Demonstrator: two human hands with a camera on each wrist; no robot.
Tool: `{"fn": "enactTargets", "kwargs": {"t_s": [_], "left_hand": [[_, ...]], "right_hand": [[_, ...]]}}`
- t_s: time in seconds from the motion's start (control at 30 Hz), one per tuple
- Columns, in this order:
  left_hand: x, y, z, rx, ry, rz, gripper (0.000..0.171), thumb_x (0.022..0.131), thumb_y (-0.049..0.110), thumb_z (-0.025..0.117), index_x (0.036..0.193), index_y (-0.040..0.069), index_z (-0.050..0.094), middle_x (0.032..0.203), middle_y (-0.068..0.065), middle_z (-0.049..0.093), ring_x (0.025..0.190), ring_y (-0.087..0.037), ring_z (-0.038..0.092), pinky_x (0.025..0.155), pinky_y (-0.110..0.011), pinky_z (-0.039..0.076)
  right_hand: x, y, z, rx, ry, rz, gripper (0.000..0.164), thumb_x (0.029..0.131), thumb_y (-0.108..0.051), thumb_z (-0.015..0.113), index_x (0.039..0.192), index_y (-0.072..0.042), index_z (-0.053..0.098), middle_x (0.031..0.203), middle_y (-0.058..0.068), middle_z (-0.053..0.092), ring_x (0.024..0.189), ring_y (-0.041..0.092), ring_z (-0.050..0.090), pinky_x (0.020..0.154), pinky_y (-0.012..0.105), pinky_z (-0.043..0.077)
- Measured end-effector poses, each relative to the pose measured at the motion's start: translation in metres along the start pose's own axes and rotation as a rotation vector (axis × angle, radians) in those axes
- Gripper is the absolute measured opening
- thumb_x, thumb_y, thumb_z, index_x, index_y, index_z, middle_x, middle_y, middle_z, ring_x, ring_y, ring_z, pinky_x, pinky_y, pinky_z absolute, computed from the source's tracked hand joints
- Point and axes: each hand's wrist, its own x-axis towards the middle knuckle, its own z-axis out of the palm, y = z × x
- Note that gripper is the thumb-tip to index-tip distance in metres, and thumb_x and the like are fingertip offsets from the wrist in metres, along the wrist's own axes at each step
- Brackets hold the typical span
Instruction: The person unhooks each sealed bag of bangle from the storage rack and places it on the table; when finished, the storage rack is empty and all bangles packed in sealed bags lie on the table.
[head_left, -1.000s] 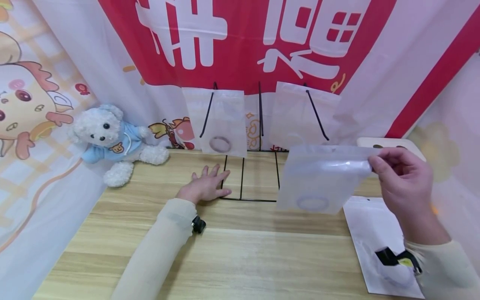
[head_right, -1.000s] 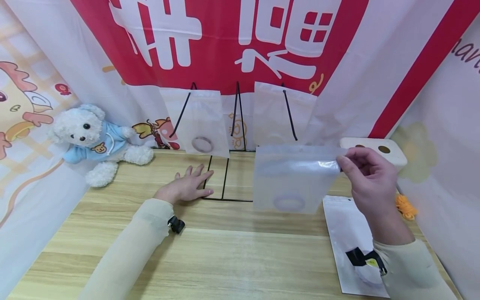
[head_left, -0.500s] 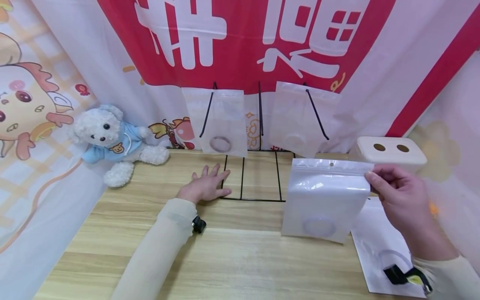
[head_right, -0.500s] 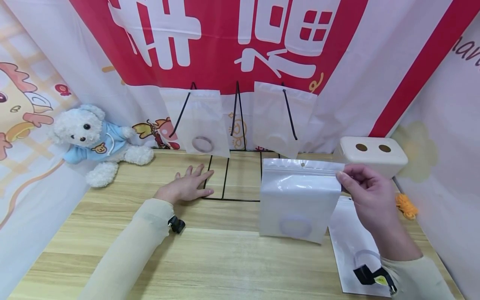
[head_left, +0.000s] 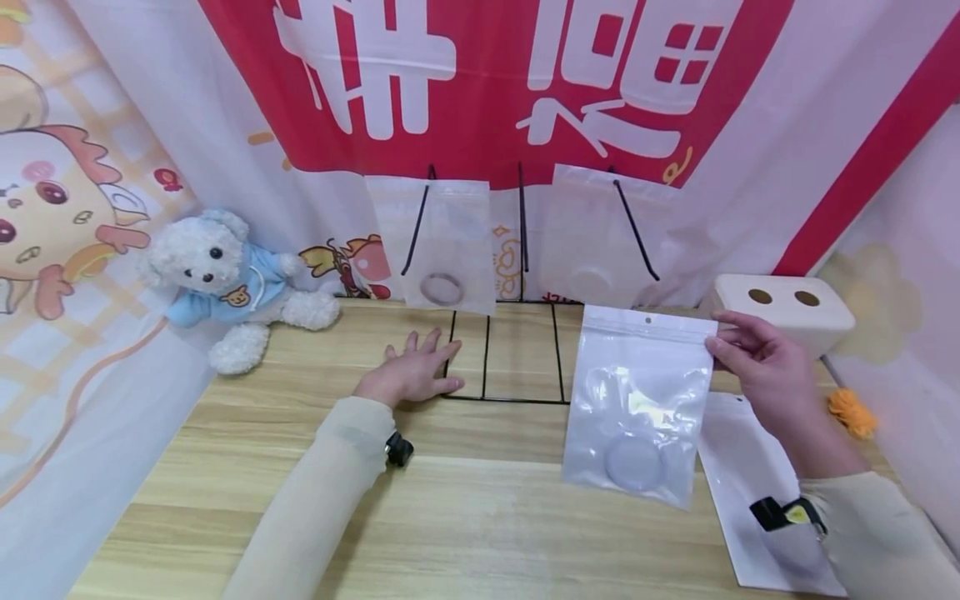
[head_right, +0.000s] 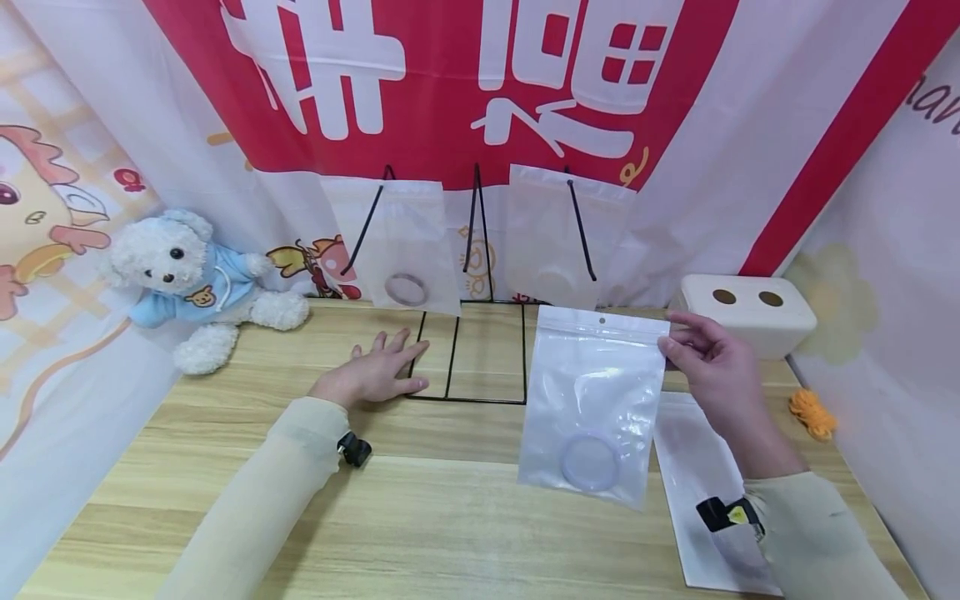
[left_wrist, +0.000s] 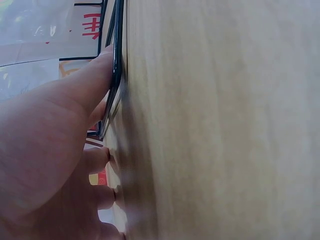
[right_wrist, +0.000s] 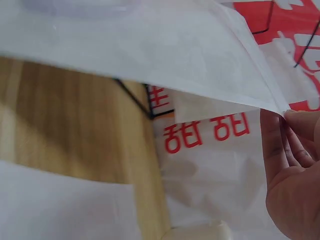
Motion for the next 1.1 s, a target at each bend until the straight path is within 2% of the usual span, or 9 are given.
{"fn": "enactTargets", "kwargs": {"t_s": [0.13, 0.23, 0.3, 0.43, 0.57, 0.63, 0.8, 0.97, 1.1], "left_hand": [[-0.01, 0.01, -0.007, 0.008, -0.003, 0.003, 0.083, 0.107, 0.067, 0.052, 0.175, 0.03, 0.021, 0.183, -0.018, 0.001, 0.164, -0.06, -0.001, 0.12, -0.09, 0.004], [-0.013, 0.013, -0.009, 0.009, -0.004, 0.007, 0.083, 0.107, 0.066, 0.052, 0.175, 0.029, 0.021, 0.183, -0.019, 0.002, 0.163, -0.06, -0.001, 0.12, -0.09, 0.003], [-0.009, 0.008, -0.006, 0.007, 0.006, 0.012, 0.086, 0.105, 0.071, 0.051, 0.175, 0.03, 0.021, 0.183, -0.019, 0.002, 0.163, -0.061, -0.001, 0.119, -0.09, 0.003], [0.001, -0.001, 0.001, 0.015, 0.001, -0.008, 0.088, 0.103, 0.075, 0.051, 0.175, 0.034, 0.019, 0.184, -0.014, -0.001, 0.164, -0.059, -0.004, 0.12, -0.089, 0.001], [-0.004, 0.006, -0.003, 0.032, -0.005, -0.018, 0.083, 0.107, 0.066, 0.052, 0.175, 0.031, 0.019, 0.184, -0.015, -0.001, 0.165, -0.057, -0.002, 0.122, -0.087, 0.003], [-0.011, 0.012, -0.007, 0.023, -0.004, -0.007, 0.083, 0.108, 0.064, 0.052, 0.175, 0.028, 0.02, 0.183, -0.018, 0.0, 0.164, -0.06, -0.002, 0.122, -0.088, 0.003], [-0.011, 0.011, -0.008, 0.0, -0.005, 0.009, 0.087, 0.104, 0.071, 0.052, 0.175, 0.03, 0.021, 0.183, -0.02, 0.001, 0.163, -0.062, -0.002, 0.119, -0.09, 0.002], [0.001, 0.002, -0.001, 0.008, -0.006, 0.004, 0.089, 0.102, 0.075, 0.051, 0.174, 0.032, 0.021, 0.183, -0.018, 0.001, 0.163, -0.062, -0.002, 0.118, -0.092, 0.002], [0.012, -0.008, 0.007, 0.024, 0.001, 0.001, 0.09, 0.101, 0.077, 0.052, 0.174, 0.034, 0.021, 0.184, -0.015, 0.001, 0.163, -0.061, -0.002, 0.117, -0.092, 0.002]], "right_hand": [[0.006, 0.013, 0.007, -0.063, -0.046, 0.0, 0.057, 0.107, -0.039, 0.068, 0.156, -0.013, 0.056, 0.107, -0.014, 0.068, 0.088, 0.0, 0.072, 0.081, 0.014, 0.061], [0.01, 0.023, 0.011, -0.07, -0.087, 0.0, 0.052, 0.108, -0.033, 0.068, 0.153, -0.009, 0.058, 0.105, -0.012, 0.07, 0.087, 0.002, 0.073, 0.08, 0.019, 0.064], [0.012, 0.029, 0.013, -0.068, -0.125, -0.006, 0.05, 0.108, -0.028, 0.068, 0.152, -0.007, 0.058, 0.106, -0.008, 0.073, 0.087, 0.003, 0.075, 0.08, 0.021, 0.065], [0.017, 0.04, 0.016, -0.094, -0.207, 0.002, 0.047, 0.109, -0.022, 0.066, 0.152, -0.006, 0.058, 0.115, 0.011, 0.076, 0.088, 0.006, 0.076, 0.081, 0.024, 0.066], [0.018, 0.05, 0.019, -0.098, -0.251, -0.004, 0.045, 0.108, -0.016, 0.068, 0.15, -0.002, 0.059, 0.117, 0.021, 0.076, 0.087, 0.007, 0.076, 0.08, 0.024, 0.065], [0.017, 0.053, 0.02, -0.088, -0.262, -0.018, 0.043, 0.107, -0.012, 0.068, 0.148, 0.001, 0.06, 0.114, 0.022, 0.076, 0.086, 0.008, 0.076, 0.078, 0.024, 0.065], [0.016, 0.056, 0.021, -0.143, -0.278, -0.01, 0.039, 0.108, -0.015, 0.068, 0.141, 0.005, 0.063, 0.115, 0.022, 0.074, 0.087, 0.01, 0.074, 0.076, 0.023, 0.064], [0.017, 0.058, 0.021, -0.244, -0.291, 0.052, 0.034, 0.108, -0.021, 0.067, 0.136, -0.001, 0.069, 0.116, 0.019, 0.077, 0.095, 0.02, 0.073, 0.077, 0.023, 0.061], [0.02, 0.062, 0.021, -0.33, -0.301, 0.045, 0.028, 0.106, -0.018, 0.07, 0.13, -0.003, 0.073, 0.11, 0.014, 0.078, 0.096, 0.025, 0.068, 0.075, 0.025, 0.058]]}}
